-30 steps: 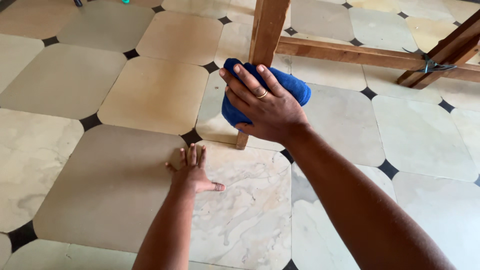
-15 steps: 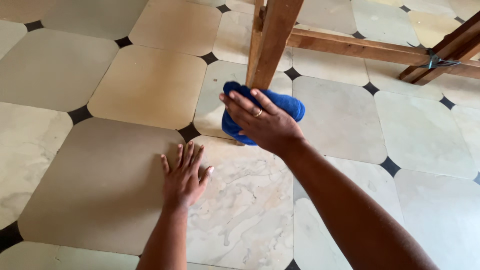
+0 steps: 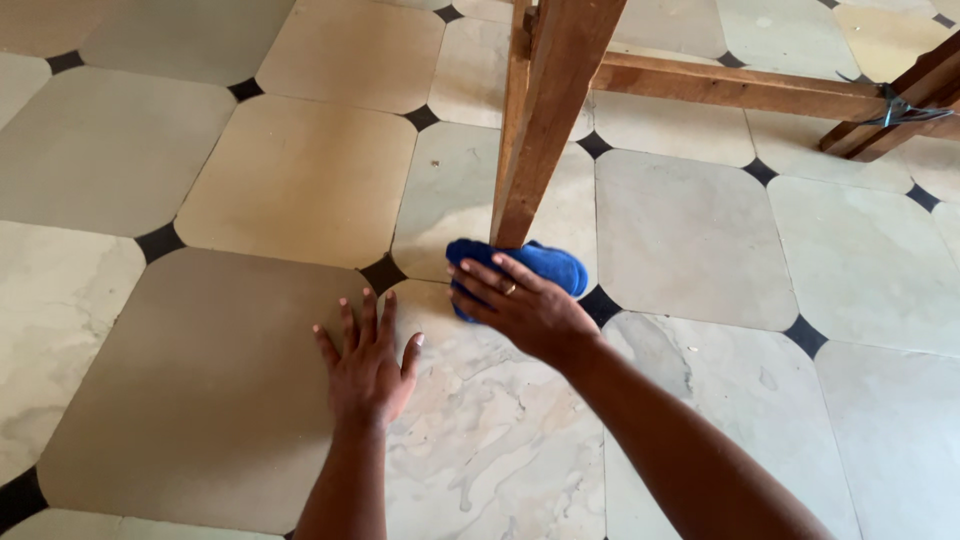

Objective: The person wipes the surface and legs of a wooden table using a blue cloth. They systematically clean the tabletop edges, the vertical legs, and the horizontal crossbars, moving around the table to reach different sections.

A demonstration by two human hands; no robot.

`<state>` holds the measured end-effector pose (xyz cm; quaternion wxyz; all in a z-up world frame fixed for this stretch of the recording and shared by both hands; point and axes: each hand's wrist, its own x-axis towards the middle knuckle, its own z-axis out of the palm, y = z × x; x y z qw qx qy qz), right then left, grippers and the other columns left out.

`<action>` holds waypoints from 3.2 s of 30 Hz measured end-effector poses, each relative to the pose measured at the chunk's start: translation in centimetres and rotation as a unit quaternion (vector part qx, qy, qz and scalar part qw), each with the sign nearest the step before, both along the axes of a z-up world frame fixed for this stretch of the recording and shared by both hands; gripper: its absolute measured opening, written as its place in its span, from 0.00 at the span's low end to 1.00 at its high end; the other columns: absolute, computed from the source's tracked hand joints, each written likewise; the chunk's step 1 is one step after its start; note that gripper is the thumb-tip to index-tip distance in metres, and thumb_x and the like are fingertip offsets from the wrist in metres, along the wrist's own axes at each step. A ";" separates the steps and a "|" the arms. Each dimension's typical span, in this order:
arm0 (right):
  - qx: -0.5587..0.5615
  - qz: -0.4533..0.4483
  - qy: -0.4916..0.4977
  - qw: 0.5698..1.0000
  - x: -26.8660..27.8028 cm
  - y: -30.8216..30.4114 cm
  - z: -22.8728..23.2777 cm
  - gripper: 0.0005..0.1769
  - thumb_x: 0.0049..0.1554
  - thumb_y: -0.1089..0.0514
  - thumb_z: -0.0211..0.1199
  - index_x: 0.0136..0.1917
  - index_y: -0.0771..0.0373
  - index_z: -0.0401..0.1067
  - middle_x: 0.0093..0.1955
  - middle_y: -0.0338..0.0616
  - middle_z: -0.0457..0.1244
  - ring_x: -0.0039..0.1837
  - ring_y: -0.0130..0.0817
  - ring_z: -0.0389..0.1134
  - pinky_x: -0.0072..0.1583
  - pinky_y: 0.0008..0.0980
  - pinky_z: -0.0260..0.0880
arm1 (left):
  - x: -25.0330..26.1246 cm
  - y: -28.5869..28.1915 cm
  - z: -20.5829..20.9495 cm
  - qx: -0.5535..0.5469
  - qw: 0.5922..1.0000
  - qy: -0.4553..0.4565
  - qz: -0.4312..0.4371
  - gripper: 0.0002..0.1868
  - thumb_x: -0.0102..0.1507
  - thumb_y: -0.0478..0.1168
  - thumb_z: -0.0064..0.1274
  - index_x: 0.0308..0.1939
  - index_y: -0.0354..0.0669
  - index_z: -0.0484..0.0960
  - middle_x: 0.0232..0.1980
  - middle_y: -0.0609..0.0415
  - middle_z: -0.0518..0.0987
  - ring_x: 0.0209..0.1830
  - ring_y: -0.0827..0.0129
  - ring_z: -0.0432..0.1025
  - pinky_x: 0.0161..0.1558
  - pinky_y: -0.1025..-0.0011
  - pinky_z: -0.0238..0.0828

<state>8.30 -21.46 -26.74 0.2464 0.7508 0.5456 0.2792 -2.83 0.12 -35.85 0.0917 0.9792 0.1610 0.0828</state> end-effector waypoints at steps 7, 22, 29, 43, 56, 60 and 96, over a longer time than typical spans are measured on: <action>0.017 0.030 0.060 0.998 -0.2 -1.4 -1.2 0.35 0.62 0.53 0.51 0.81 0.48 0.53 0.86 0.36 0.44 0.84 0.34 0.44 0.80 0.45 0.40 | 0.3 -0.1 -0.5 0.002 1.000 0.007 -0.003 0.39 0.67 0.66 0.32 0.79 0.58 0.50 0.83 0.53 0.47 0.82 0.50 0.38 0.74 0.39 0.25; 0.501 -0.365 0.496 0.608 -2.8 -0.7 0.6 0.53 0.55 0.55 0.66 0.86 0.47 0.41 0.51 0.36 0.74 0.45 0.39 0.76 0.49 0.38 0.75 | 0.6 -0.5 0.4 0.006 1.000 0.001 -0.005 0.39 0.67 0.66 0.32 0.79 0.57 0.50 0.83 0.52 0.46 0.81 0.50 0.39 0.74 0.40 0.26; 0.561 -0.333 0.443 0.614 1.4 -1.7 -2.9 0.26 0.54 0.67 0.59 0.64 0.49 0.64 0.53 0.48 0.69 0.51 0.47 0.71 0.50 0.42 0.70 | 0.7 -0.7 0.2 0.016 1.000 0.022 -0.001 0.39 0.67 0.66 0.30 0.79 0.59 0.48 0.83 0.54 0.43 0.82 0.52 0.37 0.74 0.42 0.24; 0.699 0.083 0.641 0.306 2.3 -0.2 10.2 0.45 0.67 0.66 0.42 0.84 0.43 0.20 0.83 0.49 0.47 0.75 0.35 0.55 0.73 0.31 0.55 | 0.7 -1.0 1.6 0.028 0.999 0.037 0.007 0.43 0.65 0.68 0.34 0.82 0.64 0.47 0.85 0.56 0.45 0.81 0.54 0.38 0.74 0.41 0.28; 0.615 0.097 0.685 0.379 2.6 1.0 18.8 0.52 0.61 0.22 0.34 0.88 0.51 0.33 0.84 0.44 0.46 0.80 0.33 0.50 0.75 0.36 0.56 | 0.1 -1.0 0.7 0.042 0.999 -0.031 0.001 0.42 0.64 0.68 0.36 0.78 0.61 0.50 0.82 0.54 0.50 0.81 0.51 0.43 0.75 0.39 0.32; 0.613 0.032 0.724 0.315 2.1 0.3 12.3 0.51 0.65 0.21 0.34 0.91 0.46 0.37 0.65 0.51 0.60 0.51 0.38 0.58 0.47 0.38 0.60 | 0.1 -1.2 0.2 0.020 0.999 -0.048 -0.007 0.42 0.64 0.67 0.37 0.79 0.60 0.50 0.82 0.52 0.52 0.81 0.49 0.44 0.74 0.38 0.33; 0.598 -0.008 0.751 0.281 -3.8 -1.4 22.3 0.47 0.60 0.24 0.30 0.85 0.48 0.39 0.86 0.41 0.43 0.82 0.42 0.48 0.75 0.41 0.51 | 1.7 -9.5 27.7 -0.356 0.905 -0.188 -0.138 0.29 0.51 0.59 0.69 0.44 0.44 0.79 0.37 0.55 0.87 0.35 0.61 0.84 0.38 0.65 0.77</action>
